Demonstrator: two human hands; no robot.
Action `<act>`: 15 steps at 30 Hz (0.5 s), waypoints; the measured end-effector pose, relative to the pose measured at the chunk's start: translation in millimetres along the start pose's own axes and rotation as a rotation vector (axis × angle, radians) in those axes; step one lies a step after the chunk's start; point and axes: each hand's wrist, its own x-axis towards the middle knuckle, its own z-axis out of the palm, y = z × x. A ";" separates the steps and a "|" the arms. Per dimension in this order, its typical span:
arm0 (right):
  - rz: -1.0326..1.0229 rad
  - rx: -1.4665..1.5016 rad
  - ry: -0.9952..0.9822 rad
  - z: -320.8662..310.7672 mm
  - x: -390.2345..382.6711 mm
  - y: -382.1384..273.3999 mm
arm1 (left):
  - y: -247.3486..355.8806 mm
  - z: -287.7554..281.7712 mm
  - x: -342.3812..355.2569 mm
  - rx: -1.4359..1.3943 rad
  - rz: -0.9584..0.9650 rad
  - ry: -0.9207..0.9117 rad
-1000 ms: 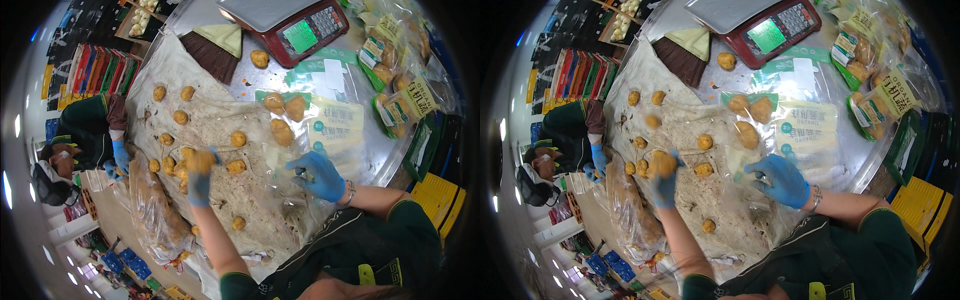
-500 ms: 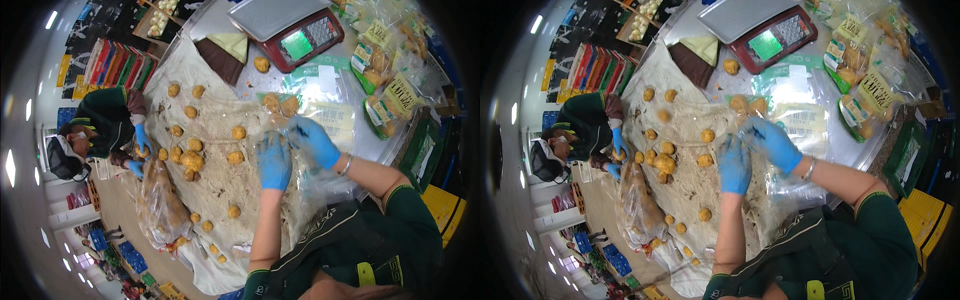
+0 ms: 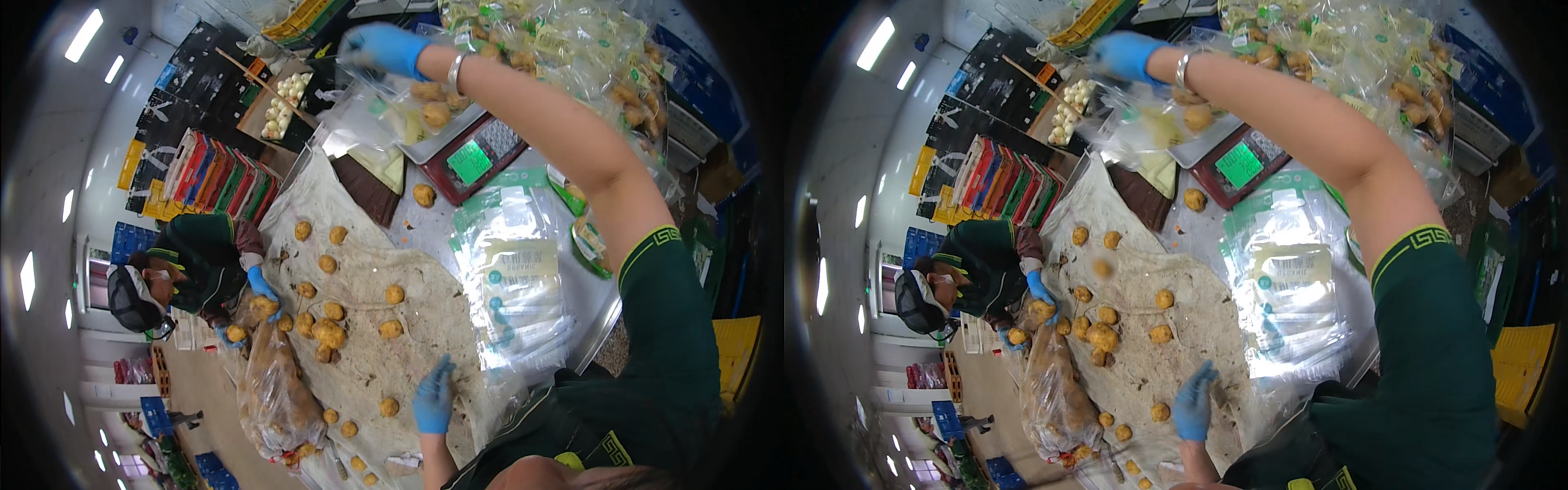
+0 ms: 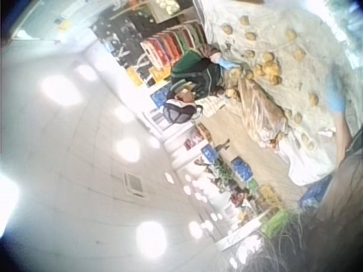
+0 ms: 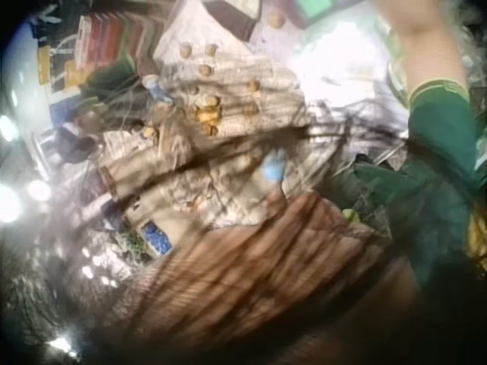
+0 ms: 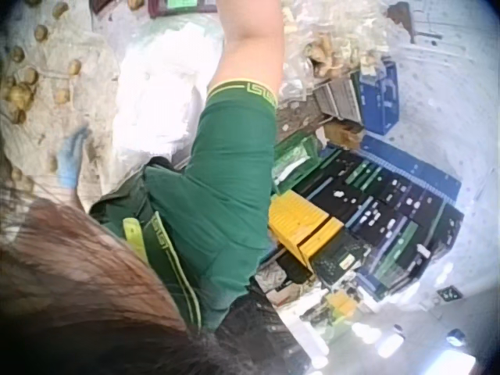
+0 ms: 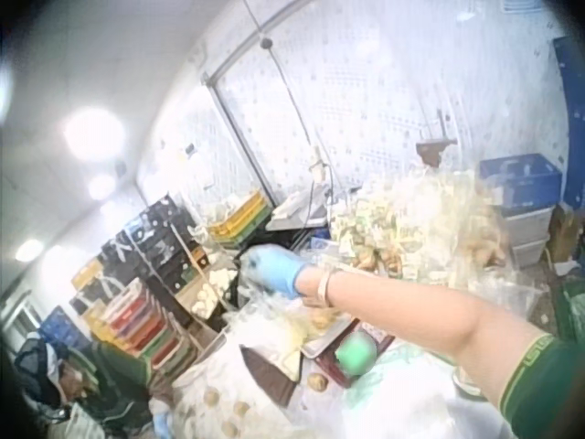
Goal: The person packs potatoes into plastic bags by hand, weighing some of the bags on a digital scale and placing them onto a pile in the workspace.
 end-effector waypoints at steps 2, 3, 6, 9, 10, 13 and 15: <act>0.047 -0.213 -0.109 9.7 -5.2 40.6 | -2.8 14.5 -6.4 0.067 -0.007 -0.137; 0.144 -0.162 -0.201 17.2 -15.1 49.1 | -2.8 17.6 -11.9 0.106 -0.024 -0.194; 0.201 -0.056 -0.228 18.5 -28.7 66.1 | -5.2 23.6 -18.6 0.135 -0.085 -0.289; -0.133 -0.159 0.152 11.8 -32.0 53.4 | -19.4 25.9 -10.7 0.271 0.031 -0.282; -0.223 -0.101 0.244 7.7 -35.0 22.1 | -17.3 23.4 -11.1 0.284 0.017 -0.273; -0.307 0.000 0.196 -13.7 -45.4 -32.3 | -11.4 20.1 -0.9 0.303 0.012 -0.263; -0.370 -0.040 0.130 -19.5 -55.4 -50.7 | -2.0 21.1 5.5 0.305 0.014 -0.246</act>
